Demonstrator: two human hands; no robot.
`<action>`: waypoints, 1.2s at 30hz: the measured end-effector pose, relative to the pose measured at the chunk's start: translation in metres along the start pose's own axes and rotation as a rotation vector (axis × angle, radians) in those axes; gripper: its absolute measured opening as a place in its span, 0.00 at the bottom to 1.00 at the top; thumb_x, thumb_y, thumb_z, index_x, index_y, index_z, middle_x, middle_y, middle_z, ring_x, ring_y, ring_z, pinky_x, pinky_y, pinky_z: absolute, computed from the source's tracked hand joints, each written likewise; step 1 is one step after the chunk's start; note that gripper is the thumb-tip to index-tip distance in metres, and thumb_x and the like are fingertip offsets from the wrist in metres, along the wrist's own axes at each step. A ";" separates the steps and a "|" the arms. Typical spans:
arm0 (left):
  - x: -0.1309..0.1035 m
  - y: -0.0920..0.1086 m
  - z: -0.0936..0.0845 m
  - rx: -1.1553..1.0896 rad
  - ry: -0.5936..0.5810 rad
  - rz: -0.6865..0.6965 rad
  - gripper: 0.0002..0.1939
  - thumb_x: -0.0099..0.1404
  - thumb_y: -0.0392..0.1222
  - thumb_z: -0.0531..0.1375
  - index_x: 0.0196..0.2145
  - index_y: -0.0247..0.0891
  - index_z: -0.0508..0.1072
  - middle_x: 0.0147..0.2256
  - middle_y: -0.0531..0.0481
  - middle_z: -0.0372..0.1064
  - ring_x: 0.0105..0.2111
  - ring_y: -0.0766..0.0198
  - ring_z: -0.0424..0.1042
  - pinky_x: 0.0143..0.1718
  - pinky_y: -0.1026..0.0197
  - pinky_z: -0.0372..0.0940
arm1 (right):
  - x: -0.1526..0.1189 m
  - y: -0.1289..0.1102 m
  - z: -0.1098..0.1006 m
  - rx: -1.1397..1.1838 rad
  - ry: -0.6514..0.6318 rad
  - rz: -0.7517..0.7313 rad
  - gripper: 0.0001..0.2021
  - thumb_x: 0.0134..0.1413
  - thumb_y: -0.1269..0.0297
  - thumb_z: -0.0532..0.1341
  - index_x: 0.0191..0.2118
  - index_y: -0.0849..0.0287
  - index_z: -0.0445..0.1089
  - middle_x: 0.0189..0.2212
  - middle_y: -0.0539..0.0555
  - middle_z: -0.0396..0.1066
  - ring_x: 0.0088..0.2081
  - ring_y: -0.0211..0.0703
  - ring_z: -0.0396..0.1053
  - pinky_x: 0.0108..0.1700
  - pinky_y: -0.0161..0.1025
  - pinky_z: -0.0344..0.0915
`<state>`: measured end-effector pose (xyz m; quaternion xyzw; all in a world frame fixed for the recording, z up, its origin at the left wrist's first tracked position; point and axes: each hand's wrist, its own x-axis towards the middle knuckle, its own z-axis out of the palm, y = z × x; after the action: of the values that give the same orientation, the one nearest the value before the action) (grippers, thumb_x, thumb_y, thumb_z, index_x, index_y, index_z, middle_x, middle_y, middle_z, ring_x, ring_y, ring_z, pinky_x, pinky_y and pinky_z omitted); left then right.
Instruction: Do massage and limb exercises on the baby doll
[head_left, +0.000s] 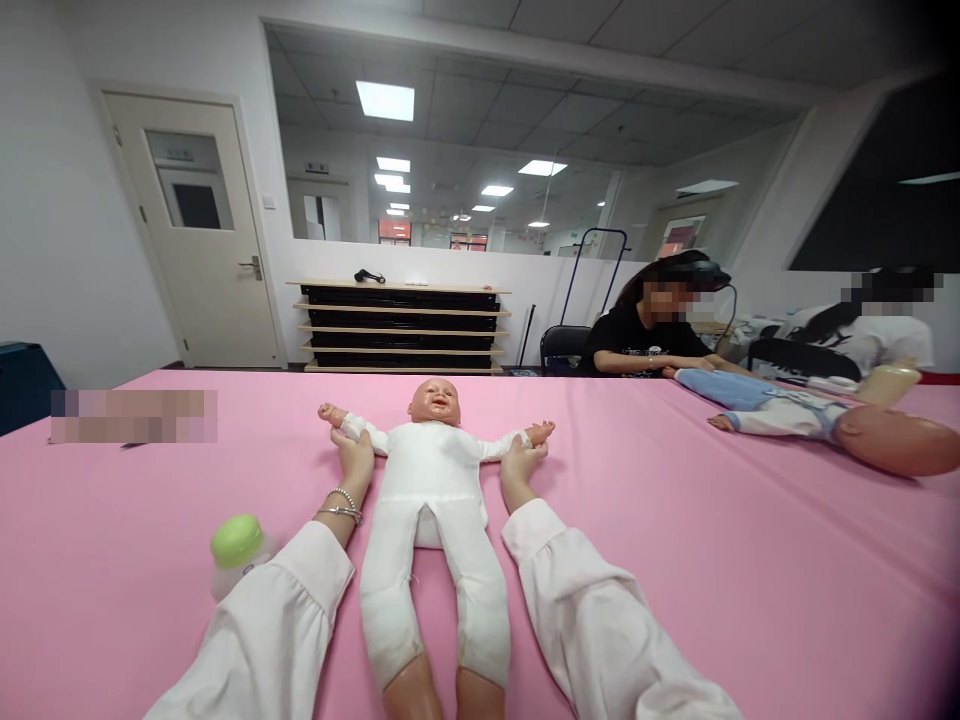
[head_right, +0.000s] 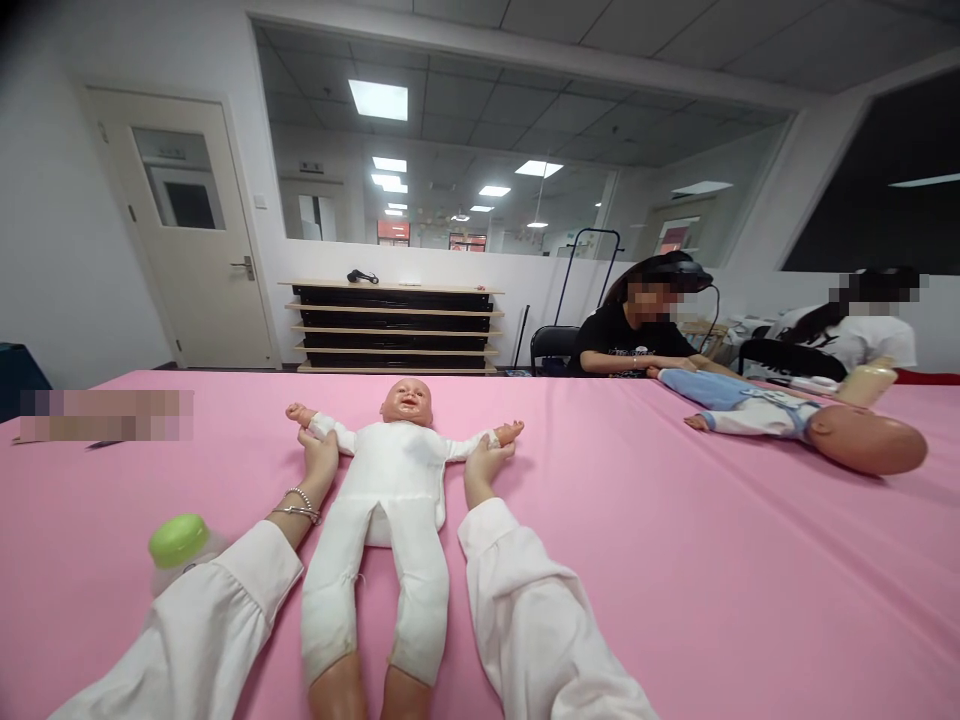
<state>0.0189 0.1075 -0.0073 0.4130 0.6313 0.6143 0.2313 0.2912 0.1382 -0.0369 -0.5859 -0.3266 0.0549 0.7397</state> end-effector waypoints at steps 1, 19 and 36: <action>0.000 0.000 0.000 -0.011 0.010 -0.036 0.33 0.61 0.38 0.51 0.59 0.26 0.39 0.54 0.25 0.56 0.50 0.50 0.66 0.46 0.50 0.64 | 0.000 0.001 0.000 -0.008 0.014 -0.015 0.27 0.52 0.62 0.49 0.57 0.64 0.42 0.57 0.72 0.51 0.59 0.51 0.55 0.56 0.52 0.58; -0.002 -0.001 -0.009 -0.026 -0.045 -0.104 0.34 0.61 0.41 0.52 0.60 0.34 0.41 0.56 0.34 0.56 0.53 0.57 0.64 0.51 0.55 0.62 | 0.000 -0.012 -0.015 0.064 0.000 0.029 0.26 0.53 0.59 0.48 0.56 0.64 0.44 0.56 0.68 0.54 0.58 0.46 0.57 0.55 0.49 0.60; -0.014 0.002 0.002 0.300 -0.296 0.632 0.30 0.64 0.33 0.45 0.63 0.39 0.48 0.55 0.40 0.55 0.55 0.57 0.57 0.55 0.51 0.57 | -0.042 -0.064 -0.024 -0.440 -0.578 -0.975 0.20 0.59 0.72 0.49 0.54 0.48 0.64 0.53 0.57 0.57 0.56 0.48 0.54 0.58 0.56 0.49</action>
<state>0.0289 0.0968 -0.0085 0.7009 0.5157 0.4896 0.0561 0.2521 0.0792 0.0014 -0.4695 -0.7484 -0.2022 0.4225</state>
